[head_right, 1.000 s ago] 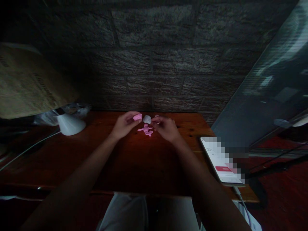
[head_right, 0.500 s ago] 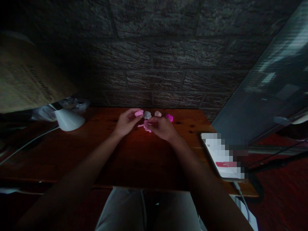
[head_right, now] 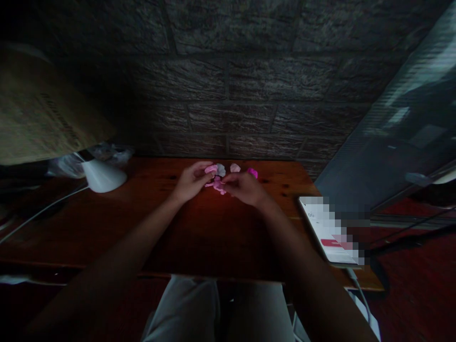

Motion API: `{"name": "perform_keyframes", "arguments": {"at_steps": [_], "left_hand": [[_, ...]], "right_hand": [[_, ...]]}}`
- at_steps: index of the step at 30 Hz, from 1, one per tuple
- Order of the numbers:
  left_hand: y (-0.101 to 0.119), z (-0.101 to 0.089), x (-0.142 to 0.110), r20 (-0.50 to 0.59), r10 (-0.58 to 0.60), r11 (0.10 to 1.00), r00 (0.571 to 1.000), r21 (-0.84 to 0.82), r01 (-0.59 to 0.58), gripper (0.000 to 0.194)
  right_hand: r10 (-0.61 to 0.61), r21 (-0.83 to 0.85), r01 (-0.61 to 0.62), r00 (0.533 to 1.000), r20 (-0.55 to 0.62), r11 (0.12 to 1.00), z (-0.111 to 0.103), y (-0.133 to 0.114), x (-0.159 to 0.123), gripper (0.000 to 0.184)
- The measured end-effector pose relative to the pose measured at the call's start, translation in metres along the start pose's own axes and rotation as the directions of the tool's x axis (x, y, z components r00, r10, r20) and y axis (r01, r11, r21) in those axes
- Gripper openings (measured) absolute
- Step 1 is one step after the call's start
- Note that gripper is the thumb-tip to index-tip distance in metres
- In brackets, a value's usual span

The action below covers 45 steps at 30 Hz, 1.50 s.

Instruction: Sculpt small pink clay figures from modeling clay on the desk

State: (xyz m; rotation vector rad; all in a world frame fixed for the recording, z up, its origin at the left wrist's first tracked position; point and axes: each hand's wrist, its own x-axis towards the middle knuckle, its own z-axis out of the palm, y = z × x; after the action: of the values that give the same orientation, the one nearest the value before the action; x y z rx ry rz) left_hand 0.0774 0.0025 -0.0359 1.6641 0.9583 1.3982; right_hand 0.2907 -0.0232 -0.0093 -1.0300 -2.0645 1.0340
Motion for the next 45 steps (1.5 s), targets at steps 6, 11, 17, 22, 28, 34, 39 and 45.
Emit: {"name": "perform_keyframes", "arguments": {"at_steps": [6,11,17,22,28,34,39,45], "left_hand": [[0.008,0.0,-0.004,0.114,-0.132,0.98,0.985,-0.132,0.147,0.031],[0.013,0.003,-0.007,0.158,-0.091,0.981,0.983,-0.156,0.116,0.031],[0.016,0.008,-0.009,0.239,-0.017,0.985,0.971,-0.161,0.057,0.028],[0.015,0.01,-0.01,0.217,0.078,0.996,0.973,-0.049,-0.069,0.024],[0.012,0.012,-0.013,0.18,0.12,0.99,0.976,0.048,-0.131,0.023],[0.012,0.016,-0.014,0.15,0.118,0.992,0.982,0.032,-0.124,0.026],[0.009,0.02,-0.014,0.122,0.138,0.988,0.983,0.057,-0.146,0.028],[0.012,0.016,-0.015,0.121,0.161,0.978,0.979,0.11,-0.175,0.026]], "right_hand": [[0.052,0.055,-0.072,0.953,0.299,0.996,-0.015,-0.001,-0.004,0.029],[0.02,0.103,-0.025,0.998,0.053,0.994,-0.018,0.002,-0.003,0.034],[-0.027,0.211,0.069,0.98,-0.198,0.975,-0.012,-0.001,0.001,0.041],[0.008,0.146,0.021,0.98,-0.201,0.989,-0.007,0.002,0.002,0.04],[-0.019,0.155,0.059,0.97,-0.242,0.986,0.0,0.005,0.005,0.036],[-0.058,0.125,0.111,0.929,-0.365,0.986,0.005,0.0,0.006,0.028],[0.014,0.222,0.07,0.934,-0.357,0.973,0.004,-0.002,0.006,0.023],[0.073,0.353,0.032,0.957,-0.281,0.935,0.003,0.002,0.006,0.035]]}}
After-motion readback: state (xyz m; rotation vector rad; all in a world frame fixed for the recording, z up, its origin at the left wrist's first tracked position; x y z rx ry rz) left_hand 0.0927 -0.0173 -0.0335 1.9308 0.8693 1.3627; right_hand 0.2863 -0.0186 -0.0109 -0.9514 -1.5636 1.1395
